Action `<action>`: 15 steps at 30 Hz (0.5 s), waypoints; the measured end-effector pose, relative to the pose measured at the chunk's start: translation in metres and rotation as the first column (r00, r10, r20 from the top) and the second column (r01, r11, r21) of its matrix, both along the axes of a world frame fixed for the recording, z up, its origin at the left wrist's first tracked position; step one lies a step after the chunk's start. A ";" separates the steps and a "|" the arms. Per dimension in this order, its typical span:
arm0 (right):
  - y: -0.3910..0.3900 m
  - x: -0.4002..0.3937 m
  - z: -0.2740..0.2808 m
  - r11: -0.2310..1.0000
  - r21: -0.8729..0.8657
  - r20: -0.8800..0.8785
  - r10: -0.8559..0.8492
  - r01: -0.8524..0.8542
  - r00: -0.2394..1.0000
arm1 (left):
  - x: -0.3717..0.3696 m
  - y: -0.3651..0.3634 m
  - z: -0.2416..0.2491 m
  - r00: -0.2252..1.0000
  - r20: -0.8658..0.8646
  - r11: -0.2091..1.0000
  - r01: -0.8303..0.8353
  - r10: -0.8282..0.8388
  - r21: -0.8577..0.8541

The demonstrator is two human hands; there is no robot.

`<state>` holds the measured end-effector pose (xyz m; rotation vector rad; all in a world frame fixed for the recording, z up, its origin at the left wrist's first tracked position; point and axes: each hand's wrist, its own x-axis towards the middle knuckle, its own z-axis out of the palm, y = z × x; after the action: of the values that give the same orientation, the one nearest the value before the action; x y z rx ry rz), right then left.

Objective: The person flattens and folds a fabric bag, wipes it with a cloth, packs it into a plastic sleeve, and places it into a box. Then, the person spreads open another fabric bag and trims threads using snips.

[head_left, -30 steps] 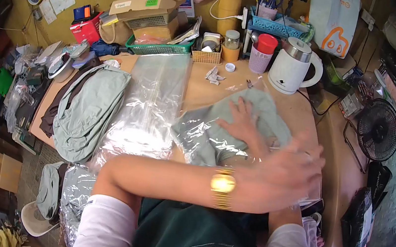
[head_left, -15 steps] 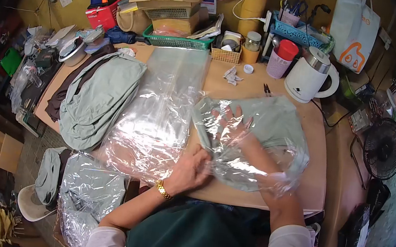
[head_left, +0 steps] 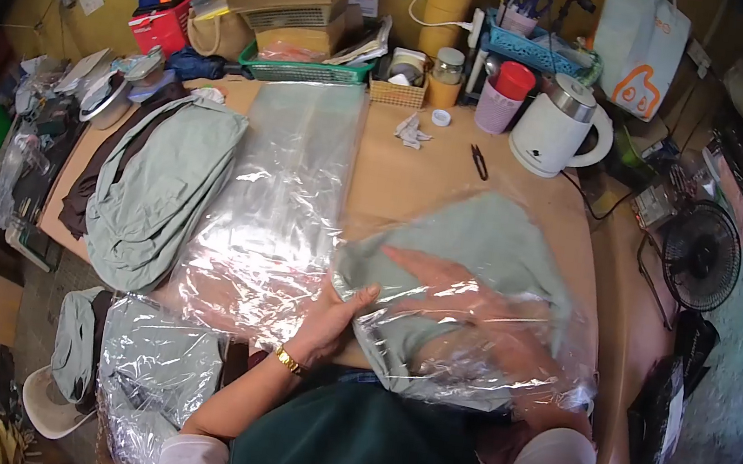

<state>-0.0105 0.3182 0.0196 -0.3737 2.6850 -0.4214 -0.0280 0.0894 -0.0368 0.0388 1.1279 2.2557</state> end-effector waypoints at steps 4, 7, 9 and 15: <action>0.038 -0.025 -0.064 0.902 0.157 -0.553 -0.257 0.403 0.792 | -0.002 -0.005 0.005 0.998 -0.063 0.983 -0.006 -0.005 -0.182; 0.057 -0.040 -0.080 0.696 0.236 -0.874 -0.153 0.678 0.461 | 0.002 -0.006 0.001 1.000 -0.023 0.973 -0.013 0.008 -0.229; 0.042 -0.048 -0.018 0.886 0.283 -0.182 -0.326 0.367 0.928 | 0.004 -0.004 -0.005 0.999 -0.029 0.975 0.009 -0.016 -0.222; 0.079 -0.057 -0.045 0.892 0.225 -0.366 -0.296 0.393 0.882 | 0.018 0.003 0.030 0.975 0.037 0.891 0.217 -0.221 -0.399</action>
<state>-0.0675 0.3976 -0.0255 0.1515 3.0859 -0.0495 -0.0100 0.0922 -0.0065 0.0095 1.4924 1.7940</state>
